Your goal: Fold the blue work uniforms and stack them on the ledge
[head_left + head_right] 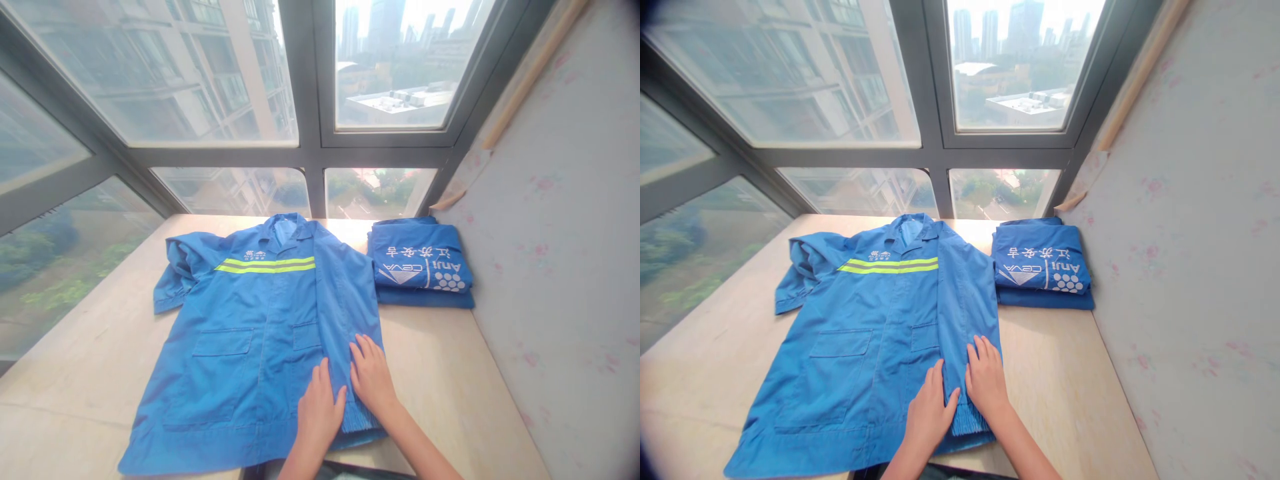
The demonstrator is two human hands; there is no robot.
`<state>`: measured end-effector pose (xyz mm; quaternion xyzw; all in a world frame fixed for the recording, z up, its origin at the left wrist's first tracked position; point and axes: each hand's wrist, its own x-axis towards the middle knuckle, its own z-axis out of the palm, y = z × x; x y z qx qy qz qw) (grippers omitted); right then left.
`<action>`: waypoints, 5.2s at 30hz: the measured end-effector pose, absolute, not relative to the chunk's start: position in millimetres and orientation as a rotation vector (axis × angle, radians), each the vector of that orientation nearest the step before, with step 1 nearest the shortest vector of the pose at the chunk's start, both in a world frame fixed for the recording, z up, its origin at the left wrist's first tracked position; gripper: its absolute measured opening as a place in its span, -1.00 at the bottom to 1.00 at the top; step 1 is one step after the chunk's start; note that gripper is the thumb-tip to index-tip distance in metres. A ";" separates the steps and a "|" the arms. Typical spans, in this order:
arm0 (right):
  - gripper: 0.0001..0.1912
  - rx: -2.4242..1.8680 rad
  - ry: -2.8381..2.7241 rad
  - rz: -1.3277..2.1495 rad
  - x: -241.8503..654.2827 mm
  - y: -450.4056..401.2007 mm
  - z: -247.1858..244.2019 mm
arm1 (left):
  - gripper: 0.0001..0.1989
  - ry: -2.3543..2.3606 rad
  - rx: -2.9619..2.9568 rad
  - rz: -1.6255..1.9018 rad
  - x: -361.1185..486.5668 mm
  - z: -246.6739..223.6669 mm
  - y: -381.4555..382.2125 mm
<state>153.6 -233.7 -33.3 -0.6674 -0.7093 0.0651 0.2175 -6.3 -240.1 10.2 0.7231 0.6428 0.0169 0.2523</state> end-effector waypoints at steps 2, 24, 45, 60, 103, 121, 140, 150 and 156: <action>-0.67 -1.850 -1.969 0.240 155.3 -222.5 -28.9 | -0.37 1.793 2.083 0.166 -3.6 15.4 -228.9; -0.40 -2.088 -2.105 0.159 178.9 73.7 -47.1 | -0.24 1.493 2.505 0.323 -21.1 -22.7 -177.5; -0.53 -1.828 -1.654 0.294 183.1 -201.6 -32.0 | -0.62 1.388 2.384 0.623 -18.5 -6.3 -195.7; -0.47 -1.882 -1.184 0.621 220.5 -217.5 -53.2 | -0.62 1.524 0.885 1.110 -28.2 15.5 -222.1; -0.49 -1.852 -2.108 0.038 145.6 -80.4 -57.2 | -0.56 2.265 2.089 0.398 -217.0 -19.2 -125.5; -0.49 -1.861 -2.137 0.034 148.4 -77.5 -61.5 | -0.64 2.758 0.896 0.579 -368.8 61.9 76.7; -0.56 -2.020 -1.836 0.467 194.6 3.1 -22.3 | -0.27 1.159 2.393 -0.088 90.1 12.8 -257.3; -0.62 -2.299 -1.907 0.717 239.6 99.8 26.5 | -0.86 1.063 2.362 -0.644 139.3 -6.2 -242.9; -0.68 -2.167 -1.881 0.926 249.9 103.0 47.5 | -0.71 1.160 2.456 -0.439 127.5 2.4 -250.5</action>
